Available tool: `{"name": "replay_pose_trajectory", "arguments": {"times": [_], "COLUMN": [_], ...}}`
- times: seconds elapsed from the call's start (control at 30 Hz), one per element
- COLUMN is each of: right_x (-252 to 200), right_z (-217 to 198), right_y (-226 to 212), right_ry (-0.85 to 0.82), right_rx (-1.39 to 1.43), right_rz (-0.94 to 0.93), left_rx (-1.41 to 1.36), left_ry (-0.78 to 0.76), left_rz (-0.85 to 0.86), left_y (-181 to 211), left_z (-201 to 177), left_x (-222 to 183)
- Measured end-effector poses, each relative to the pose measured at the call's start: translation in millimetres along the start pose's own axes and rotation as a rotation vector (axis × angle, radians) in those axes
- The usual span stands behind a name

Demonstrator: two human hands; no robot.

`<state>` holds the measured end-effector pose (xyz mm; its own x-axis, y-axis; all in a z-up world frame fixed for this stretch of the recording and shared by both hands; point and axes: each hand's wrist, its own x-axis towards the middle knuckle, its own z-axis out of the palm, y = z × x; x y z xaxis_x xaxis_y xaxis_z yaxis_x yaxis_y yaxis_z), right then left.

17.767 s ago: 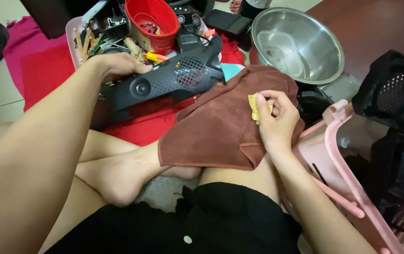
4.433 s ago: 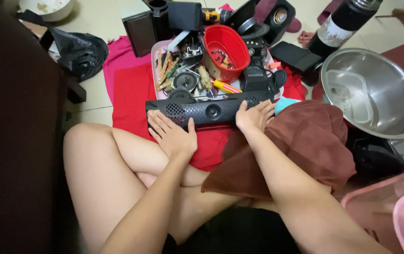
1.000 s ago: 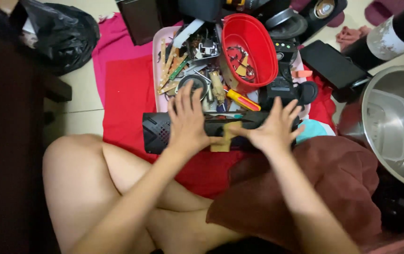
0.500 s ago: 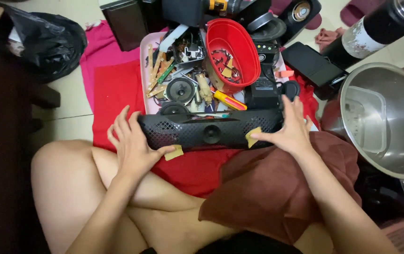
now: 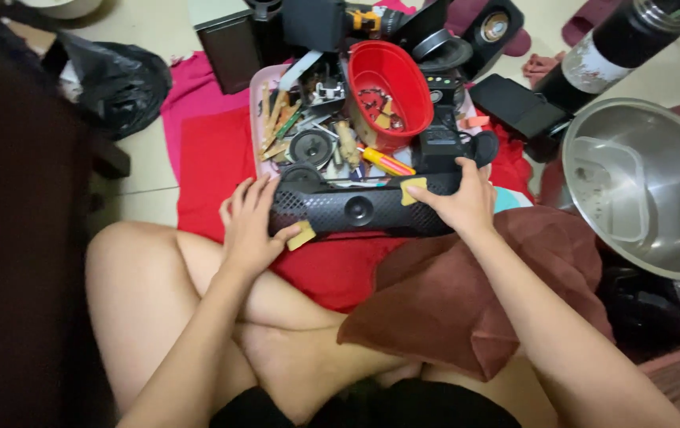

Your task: Applying adhesive strips and putty to a speaker housing to seal or repair it.

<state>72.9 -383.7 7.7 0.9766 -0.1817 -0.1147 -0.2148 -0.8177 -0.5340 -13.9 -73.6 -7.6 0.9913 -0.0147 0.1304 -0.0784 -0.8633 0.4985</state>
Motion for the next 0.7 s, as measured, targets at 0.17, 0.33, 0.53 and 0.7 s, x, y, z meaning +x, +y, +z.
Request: {"name": "replay_pose_trajectory", "arguments": {"times": [0.17, 0.33, 0.53, 0.7], "right_x": [-51, -86, -100, -74], "right_z": [29, 85, 114, 81], "right_y": [-83, -139, -164, -109], "right_ry": [0.085, 0.116, 0.005, 0.081], "right_rx": [-0.082, -0.166, -0.208, -0.137], "right_rz": [-0.057, -0.222, -0.284, -0.332], "left_rx": [0.058, -0.03, -0.029, -0.038], "left_ry": [0.072, 0.226, 0.236, 0.26], "left_rz": [0.098, -0.004, -0.027, 0.045], "left_y": [-3, -22, -33, -31], "left_z": [0, 11, 23, 21], "left_x": [-5, -7, -9, -10]}}
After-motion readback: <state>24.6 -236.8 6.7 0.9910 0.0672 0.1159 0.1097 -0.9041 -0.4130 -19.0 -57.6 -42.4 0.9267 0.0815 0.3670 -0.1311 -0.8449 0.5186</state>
